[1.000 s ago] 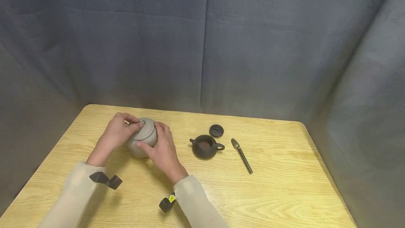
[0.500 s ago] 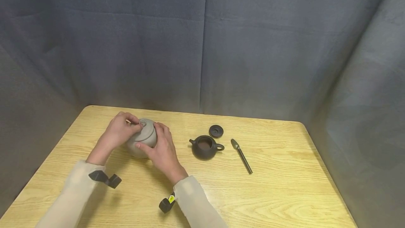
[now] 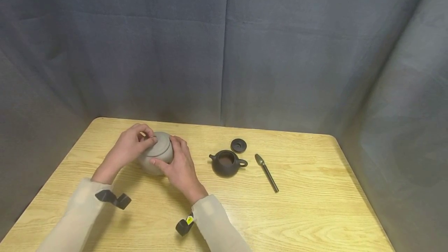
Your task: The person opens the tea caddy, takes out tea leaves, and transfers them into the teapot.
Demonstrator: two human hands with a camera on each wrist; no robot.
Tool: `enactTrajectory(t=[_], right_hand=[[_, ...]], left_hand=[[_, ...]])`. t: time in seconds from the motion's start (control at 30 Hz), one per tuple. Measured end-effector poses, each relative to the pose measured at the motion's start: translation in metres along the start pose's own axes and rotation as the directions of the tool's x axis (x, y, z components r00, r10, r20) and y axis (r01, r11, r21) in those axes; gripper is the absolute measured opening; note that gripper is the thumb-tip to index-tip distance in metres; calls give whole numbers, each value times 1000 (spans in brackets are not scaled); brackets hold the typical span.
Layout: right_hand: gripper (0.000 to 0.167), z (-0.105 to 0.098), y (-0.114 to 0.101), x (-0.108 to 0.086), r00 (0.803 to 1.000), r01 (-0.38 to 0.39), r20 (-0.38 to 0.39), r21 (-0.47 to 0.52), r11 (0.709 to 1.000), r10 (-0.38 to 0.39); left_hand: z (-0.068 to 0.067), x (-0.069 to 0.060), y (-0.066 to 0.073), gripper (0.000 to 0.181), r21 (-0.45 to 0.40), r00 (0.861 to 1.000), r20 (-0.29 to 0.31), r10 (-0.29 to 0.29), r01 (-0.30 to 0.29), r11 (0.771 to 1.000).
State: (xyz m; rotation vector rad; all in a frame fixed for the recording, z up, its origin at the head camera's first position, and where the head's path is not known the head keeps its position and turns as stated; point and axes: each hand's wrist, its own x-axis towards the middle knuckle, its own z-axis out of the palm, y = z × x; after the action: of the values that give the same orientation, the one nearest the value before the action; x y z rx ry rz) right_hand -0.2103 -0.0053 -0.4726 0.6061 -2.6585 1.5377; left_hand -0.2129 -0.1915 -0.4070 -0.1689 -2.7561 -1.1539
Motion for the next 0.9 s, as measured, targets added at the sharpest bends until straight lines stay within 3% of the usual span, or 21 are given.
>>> enactTrajectory(t=[0.6, 0.9], right_hand=[[85, -1, 0, 2, 1000, -26, 2, 14, 1000, 25], [84, 0, 0, 2, 1000, -12, 7, 14, 1000, 12]], left_hand=[[1, 1, 9, 6, 64, 989, -132, 61, -53, 997], [4, -2, 6, 8, 27, 985, -171, 29, -24, 999]])
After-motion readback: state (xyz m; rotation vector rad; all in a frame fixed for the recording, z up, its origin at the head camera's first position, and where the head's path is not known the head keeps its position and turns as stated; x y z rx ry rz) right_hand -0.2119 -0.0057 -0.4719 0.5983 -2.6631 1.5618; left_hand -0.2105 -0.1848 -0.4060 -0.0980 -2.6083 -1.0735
